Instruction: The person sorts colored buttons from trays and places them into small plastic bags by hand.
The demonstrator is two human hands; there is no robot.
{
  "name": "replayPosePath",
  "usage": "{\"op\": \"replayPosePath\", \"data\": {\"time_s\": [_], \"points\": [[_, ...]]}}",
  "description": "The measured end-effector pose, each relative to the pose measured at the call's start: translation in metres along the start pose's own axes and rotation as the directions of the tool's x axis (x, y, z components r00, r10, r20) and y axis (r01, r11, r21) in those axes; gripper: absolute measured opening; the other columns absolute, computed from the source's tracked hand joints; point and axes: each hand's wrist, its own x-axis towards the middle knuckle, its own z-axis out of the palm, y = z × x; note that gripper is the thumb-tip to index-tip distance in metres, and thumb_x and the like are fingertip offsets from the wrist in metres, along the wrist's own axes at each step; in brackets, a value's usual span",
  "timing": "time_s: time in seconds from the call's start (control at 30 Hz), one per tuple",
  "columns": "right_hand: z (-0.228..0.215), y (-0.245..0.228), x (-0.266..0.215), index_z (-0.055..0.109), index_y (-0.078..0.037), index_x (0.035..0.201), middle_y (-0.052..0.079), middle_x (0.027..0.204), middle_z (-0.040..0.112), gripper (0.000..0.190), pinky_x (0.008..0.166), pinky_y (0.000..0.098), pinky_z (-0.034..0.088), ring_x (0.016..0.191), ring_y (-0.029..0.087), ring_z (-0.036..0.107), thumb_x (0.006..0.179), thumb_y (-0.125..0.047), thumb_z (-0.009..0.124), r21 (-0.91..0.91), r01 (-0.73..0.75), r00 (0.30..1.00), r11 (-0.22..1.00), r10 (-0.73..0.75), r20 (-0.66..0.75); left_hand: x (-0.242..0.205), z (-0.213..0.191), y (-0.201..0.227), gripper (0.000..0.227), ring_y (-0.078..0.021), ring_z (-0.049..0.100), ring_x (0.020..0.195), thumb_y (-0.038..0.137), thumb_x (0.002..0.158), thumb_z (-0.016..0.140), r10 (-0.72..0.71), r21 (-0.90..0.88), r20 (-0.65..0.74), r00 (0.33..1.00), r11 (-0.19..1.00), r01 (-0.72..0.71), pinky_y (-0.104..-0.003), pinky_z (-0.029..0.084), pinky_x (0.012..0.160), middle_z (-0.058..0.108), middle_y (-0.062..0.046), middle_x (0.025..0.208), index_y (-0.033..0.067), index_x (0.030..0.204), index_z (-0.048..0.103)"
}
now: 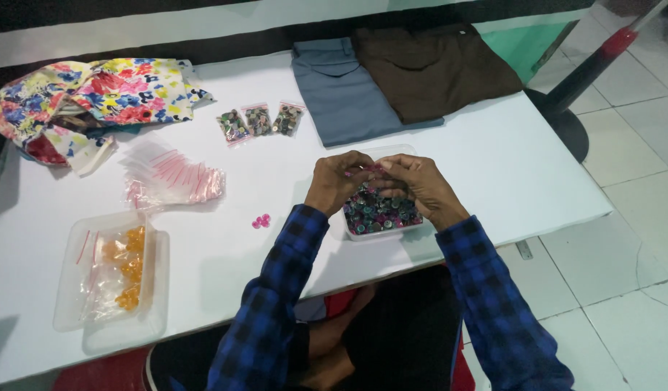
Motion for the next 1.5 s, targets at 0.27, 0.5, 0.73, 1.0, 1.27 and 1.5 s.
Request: {"op": "replayPosePath", "data": {"time_s": [0.27,0.5,0.73,1.0,1.27,1.5], "points": [[0.030,-0.016,-0.015,0.071,0.002,0.114,0.018,0.091,0.076,0.026,0.068,0.0352,0.067,0.082,0.025,0.078,0.094,-0.014,0.076,-0.141,0.172,0.985,0.975,-0.174,0.003,-0.014,-0.028,0.037,0.021,-0.0225,0.077,0.087,0.013,0.082,0.083,0.045,-0.009,-0.078,0.996,0.999,-0.046,-0.035,0.060,0.082,0.079,0.000,0.089,0.0230,0.099,0.078],[0.110,-0.024,-0.058,0.074,-0.004,0.105,0.015,0.077,0.076,0.015,0.062,0.0291,0.062,0.071,0.022,0.077,0.093,-0.012,0.078,-0.505,0.542,0.822,0.672,-0.549,0.152,-0.080,-0.097,0.077,0.022,-0.0185,0.078,0.085,0.007,0.082,0.085,0.220,0.177,-0.277,0.935,0.968,-0.176,-0.033,0.058,0.089,0.079,0.003,0.087,0.0194,0.098,0.077],[0.144,0.101,-0.032,0.074,-0.008,0.104,0.012,0.085,0.077,0.016,0.059,0.0313,0.062,0.073,0.025,0.076,0.092,-0.018,0.078,-0.609,0.637,0.738,0.473,-0.602,0.305,-0.175,-0.132,0.000,0.013,-0.0234,0.076,0.079,0.014,0.084,0.084,0.155,0.438,-0.389,0.908,0.898,0.034,-0.036,0.057,0.082,0.078,-0.003,0.083,0.0138,0.095,0.076],[0.164,0.153,-0.011,0.069,-0.010,0.110,0.007,0.095,0.073,0.018,0.073,0.0330,0.063,0.088,0.025,0.074,0.096,-0.020,0.073,-0.658,0.669,0.713,0.345,-0.546,0.439,-0.191,-0.124,-0.070,0.013,-0.0183,0.071,0.091,0.018,0.089,0.078,-0.042,0.524,-0.347,0.937,0.820,0.230,-0.032,0.056,0.083,0.076,0.007,0.087,0.0242,0.099,0.072],[0.170,0.154,-0.003,0.071,-0.010,0.114,0.008,0.102,0.071,0.024,0.067,0.0331,0.063,0.083,0.027,0.074,0.091,-0.016,0.077,-0.599,0.706,0.681,0.377,-0.593,0.430,-0.184,-0.132,-0.058,0.015,-0.0246,0.073,0.092,0.009,0.087,0.078,-0.033,0.340,-0.366,0.930,0.926,0.167,-0.034,0.060,0.077,0.077,0.000,0.097,0.0181,0.097,0.072],[0.163,0.161,0.000,0.063,-0.007,0.125,0.015,0.116,0.062,0.042,0.070,0.0368,0.063,0.085,0.030,0.071,0.089,-0.019,0.081,-0.552,0.656,0.742,0.515,-0.577,0.343,-0.185,-0.131,-0.048,0.025,-0.0317,0.073,0.093,0.001,0.087,0.076,-0.106,0.194,-0.391,0.914,0.962,0.194,-0.041,0.063,0.079,0.074,-0.011,0.108,0.0106,0.110,0.070]]}}
